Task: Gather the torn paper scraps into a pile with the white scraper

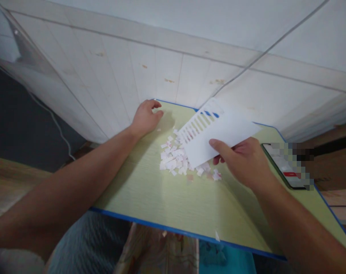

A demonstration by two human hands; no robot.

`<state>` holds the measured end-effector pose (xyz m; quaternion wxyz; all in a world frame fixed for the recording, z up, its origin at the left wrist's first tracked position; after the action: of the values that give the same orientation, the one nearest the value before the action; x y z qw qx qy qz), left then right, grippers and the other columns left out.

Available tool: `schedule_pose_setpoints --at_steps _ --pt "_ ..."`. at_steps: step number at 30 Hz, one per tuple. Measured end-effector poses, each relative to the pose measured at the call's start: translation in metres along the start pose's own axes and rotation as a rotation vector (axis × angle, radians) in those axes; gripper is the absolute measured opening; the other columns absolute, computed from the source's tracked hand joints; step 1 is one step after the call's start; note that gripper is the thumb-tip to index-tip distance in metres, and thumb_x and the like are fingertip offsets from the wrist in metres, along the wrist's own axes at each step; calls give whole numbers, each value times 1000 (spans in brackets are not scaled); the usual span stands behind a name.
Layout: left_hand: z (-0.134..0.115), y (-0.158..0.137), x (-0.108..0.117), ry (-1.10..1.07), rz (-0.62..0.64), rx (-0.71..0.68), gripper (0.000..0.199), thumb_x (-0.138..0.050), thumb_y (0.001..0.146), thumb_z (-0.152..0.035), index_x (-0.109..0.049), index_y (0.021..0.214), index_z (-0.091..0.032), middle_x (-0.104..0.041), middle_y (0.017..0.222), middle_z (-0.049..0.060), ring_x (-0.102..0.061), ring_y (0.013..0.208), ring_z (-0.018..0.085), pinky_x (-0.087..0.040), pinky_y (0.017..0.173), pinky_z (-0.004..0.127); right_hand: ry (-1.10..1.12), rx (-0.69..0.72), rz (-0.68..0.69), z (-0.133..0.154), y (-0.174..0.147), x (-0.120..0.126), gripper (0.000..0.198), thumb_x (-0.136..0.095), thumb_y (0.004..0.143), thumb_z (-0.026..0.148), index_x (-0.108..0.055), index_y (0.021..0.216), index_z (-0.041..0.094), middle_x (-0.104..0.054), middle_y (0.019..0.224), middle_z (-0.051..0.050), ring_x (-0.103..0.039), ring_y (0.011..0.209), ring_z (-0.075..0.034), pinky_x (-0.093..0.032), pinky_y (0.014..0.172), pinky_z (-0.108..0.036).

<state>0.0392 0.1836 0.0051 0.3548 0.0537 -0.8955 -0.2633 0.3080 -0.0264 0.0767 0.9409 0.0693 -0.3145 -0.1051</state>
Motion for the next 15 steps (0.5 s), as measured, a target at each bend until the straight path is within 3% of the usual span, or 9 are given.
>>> schedule_pose_setpoints --at_steps 3,7,10,13,15 --pt "2 0 0 9 -19 1 20 -67 90 -19 -70 108 -28 -75 122 10 -67 122 33 -54 118 55 58 50 186 10 -9 -18 40 -85 92 57 -77 71 25 -76 61 -5 -69 50 -24 -55 47 -35" --pt "3 0 -1 12 -32 -8 22 -68 89 -20 -70 109 -28 -76 120 10 -67 122 33 -54 117 56 -14 31 -13 4 -4 -15 44 -85 95 52 -72 63 26 -70 56 -4 -65 48 -22 -54 47 -35" --pt "3 0 -2 9 -23 -6 22 -68 89 -19 -70 109 -29 -76 121 10 -67 122 33 -55 116 56 -7 115 -97 4 -6 -19 46 -81 101 54 -71 63 29 -71 61 -4 -70 56 -25 -63 60 -40" --pt "4 0 -1 9 -12 3 20 -65 90 -19 -68 107 -28 -76 125 11 -67 123 33 -55 117 56 2 197 1 12 -17 -28 41 -81 101 57 -75 70 32 -79 74 -4 -77 73 -29 -68 75 -44" --pt "5 1 -1 4 -19 5 20 -65 90 -19 -68 107 -28 -76 126 11 -67 124 32 -54 118 55 -2 185 179 18 -27 -28 32 -82 101 56 -79 78 33 -82 82 -2 -79 79 -30 -67 73 -43"
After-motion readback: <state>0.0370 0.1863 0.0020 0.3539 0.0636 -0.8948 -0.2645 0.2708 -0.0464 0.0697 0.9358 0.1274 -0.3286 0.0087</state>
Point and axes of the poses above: each hand's wrist, its own y-axis towards the middle knuckle, its own x-axis out of the back of the hand, z = x × y, the point moved 3 cm from there along y, towards the middle knuckle
